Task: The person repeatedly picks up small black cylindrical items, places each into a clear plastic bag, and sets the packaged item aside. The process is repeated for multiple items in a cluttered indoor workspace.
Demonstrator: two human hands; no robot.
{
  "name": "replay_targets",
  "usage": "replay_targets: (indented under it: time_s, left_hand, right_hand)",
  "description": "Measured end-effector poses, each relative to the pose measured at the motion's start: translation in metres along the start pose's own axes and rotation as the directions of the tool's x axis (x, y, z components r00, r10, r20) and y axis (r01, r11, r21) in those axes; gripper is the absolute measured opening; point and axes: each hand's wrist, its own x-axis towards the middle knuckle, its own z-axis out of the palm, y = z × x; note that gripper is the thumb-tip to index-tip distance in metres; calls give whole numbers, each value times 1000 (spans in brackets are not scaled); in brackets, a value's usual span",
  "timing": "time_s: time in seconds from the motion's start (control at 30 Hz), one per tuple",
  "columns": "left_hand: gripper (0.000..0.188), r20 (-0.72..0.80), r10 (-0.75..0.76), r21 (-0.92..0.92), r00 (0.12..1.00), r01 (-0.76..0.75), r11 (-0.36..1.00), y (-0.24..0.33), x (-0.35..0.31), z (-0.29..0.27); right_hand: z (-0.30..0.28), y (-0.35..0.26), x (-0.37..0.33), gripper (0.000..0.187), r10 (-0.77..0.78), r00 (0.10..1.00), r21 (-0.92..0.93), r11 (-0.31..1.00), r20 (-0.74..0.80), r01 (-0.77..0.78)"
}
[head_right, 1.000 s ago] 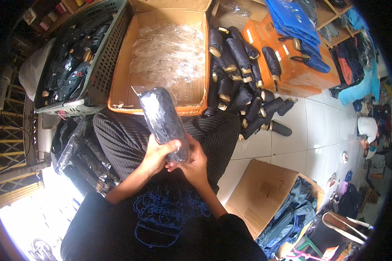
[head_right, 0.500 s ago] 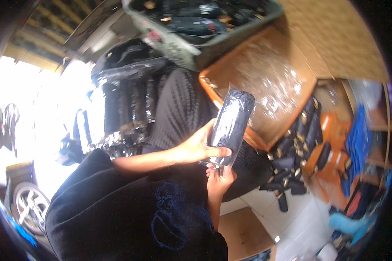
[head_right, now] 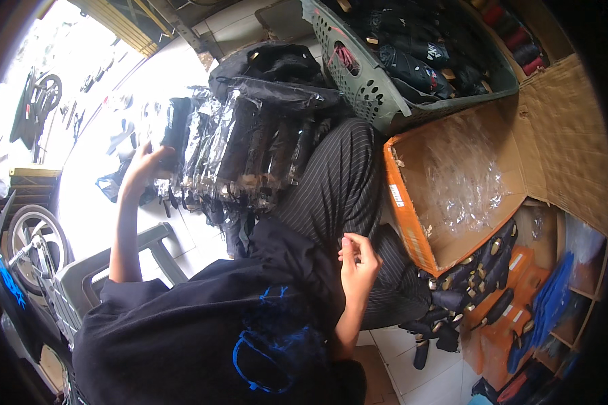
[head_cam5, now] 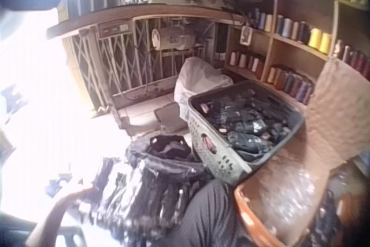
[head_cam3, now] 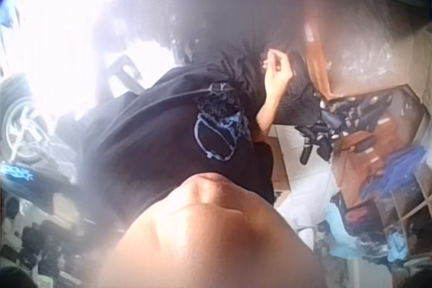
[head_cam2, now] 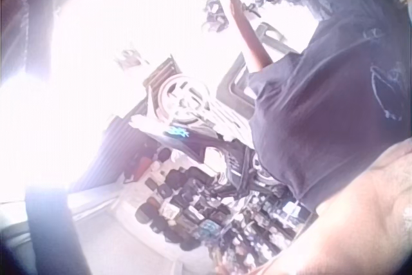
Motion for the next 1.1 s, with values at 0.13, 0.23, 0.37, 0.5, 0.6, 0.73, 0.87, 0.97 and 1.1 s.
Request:
replay_targets:
  time_s: [0.13,0.23,0.37,0.5,0.6,0.73,0.87,0.97,1.1]
  left_hand:
    - [84,-211,54,551,976,73,831,-85,38,25]
    - [76,-194,281,445,940,-171,879,-89,30,24]
    - [60,-44,258,228,965,-241,943,-72,43,14]
    - [49,-93,450,422,888,-374,826,-89,67,2]
    - [59,-304,339,393,890,-207,896,-67,36,18]
    - [40,-135,815,571,563,-628,528,-23,64,47]
    - [23,10,1000,566,25,-824,15,84,-18,139]
    - [22,23,998,400,-56,-915,-61,107,-40,187]
    - [19,44,998,97,-39,-994,-43,116,-61,243]
  right_hand:
    - [-1,0,0,12,-24,1000,-36,999,15,24]
    - [-5,1,-4,12,31,999,-8,999,-9,-31]
    - [-10,13,-14,13,61,998,6,998,-33,-61]
    - [-25,21,-28,12,158,976,186,974,-151,-129]
    - [-60,45,-35,12,106,962,79,993,-251,-88]
    - [-122,99,-63,12,139,756,-9,982,-639,-188]
    - [-194,179,-121,10,66,261,-80,856,-963,-511]
    - [-235,234,-161,28,317,80,104,525,-945,-845]
    - [-254,326,-178,66,608,-162,543,517,-777,-662]
